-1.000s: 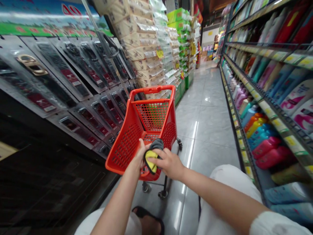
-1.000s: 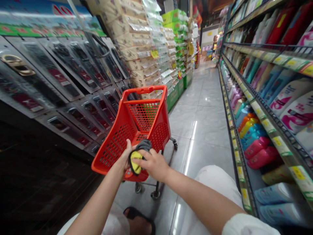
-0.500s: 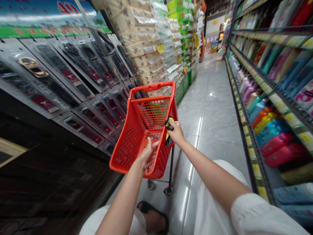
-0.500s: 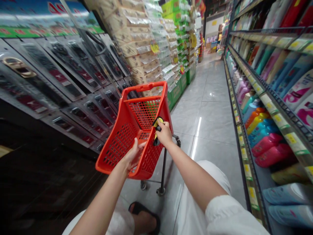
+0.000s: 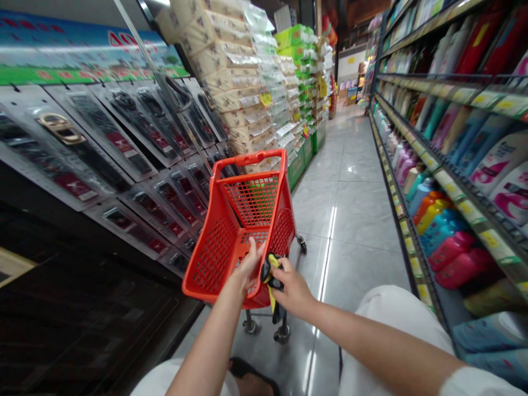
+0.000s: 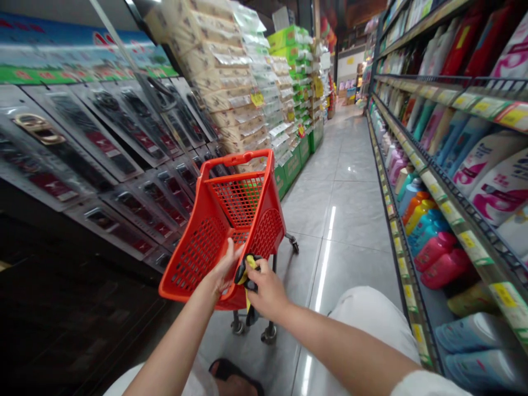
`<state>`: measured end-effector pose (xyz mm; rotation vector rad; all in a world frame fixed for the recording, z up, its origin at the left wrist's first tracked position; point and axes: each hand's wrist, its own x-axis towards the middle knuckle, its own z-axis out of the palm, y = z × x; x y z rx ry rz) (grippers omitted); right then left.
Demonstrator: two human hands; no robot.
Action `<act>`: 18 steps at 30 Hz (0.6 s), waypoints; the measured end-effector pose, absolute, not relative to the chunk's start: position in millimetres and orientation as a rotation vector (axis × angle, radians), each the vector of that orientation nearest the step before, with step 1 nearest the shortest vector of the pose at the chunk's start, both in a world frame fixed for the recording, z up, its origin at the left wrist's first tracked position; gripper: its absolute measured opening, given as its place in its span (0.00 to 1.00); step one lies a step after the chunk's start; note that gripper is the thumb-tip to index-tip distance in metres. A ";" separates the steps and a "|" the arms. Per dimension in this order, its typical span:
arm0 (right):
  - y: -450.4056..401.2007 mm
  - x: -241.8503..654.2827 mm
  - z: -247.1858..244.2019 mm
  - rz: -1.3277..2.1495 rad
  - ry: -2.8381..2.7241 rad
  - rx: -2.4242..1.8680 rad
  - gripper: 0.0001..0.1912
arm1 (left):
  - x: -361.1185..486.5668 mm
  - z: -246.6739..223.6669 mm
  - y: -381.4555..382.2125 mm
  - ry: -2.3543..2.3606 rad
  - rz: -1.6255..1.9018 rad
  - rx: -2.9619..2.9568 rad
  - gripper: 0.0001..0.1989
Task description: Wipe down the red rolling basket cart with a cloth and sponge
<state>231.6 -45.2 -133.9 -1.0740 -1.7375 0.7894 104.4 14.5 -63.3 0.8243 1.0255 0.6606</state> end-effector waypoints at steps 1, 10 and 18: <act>-41.7 233.9 -131.9 0.721 -1.780 -1.124 0.29 | 103.8 -62.9 14.4 1.018 0.658 0.814 0.37; -1.7 231.7 -121.9 0.622 -1.682 -1.361 0.32 | 106.8 -64.8 18.3 0.948 0.684 0.796 0.35; -48.4 249.6 -121.9 0.589 -2.046 -1.129 0.32 | 103.0 -64.8 19.7 0.947 0.703 0.772 0.34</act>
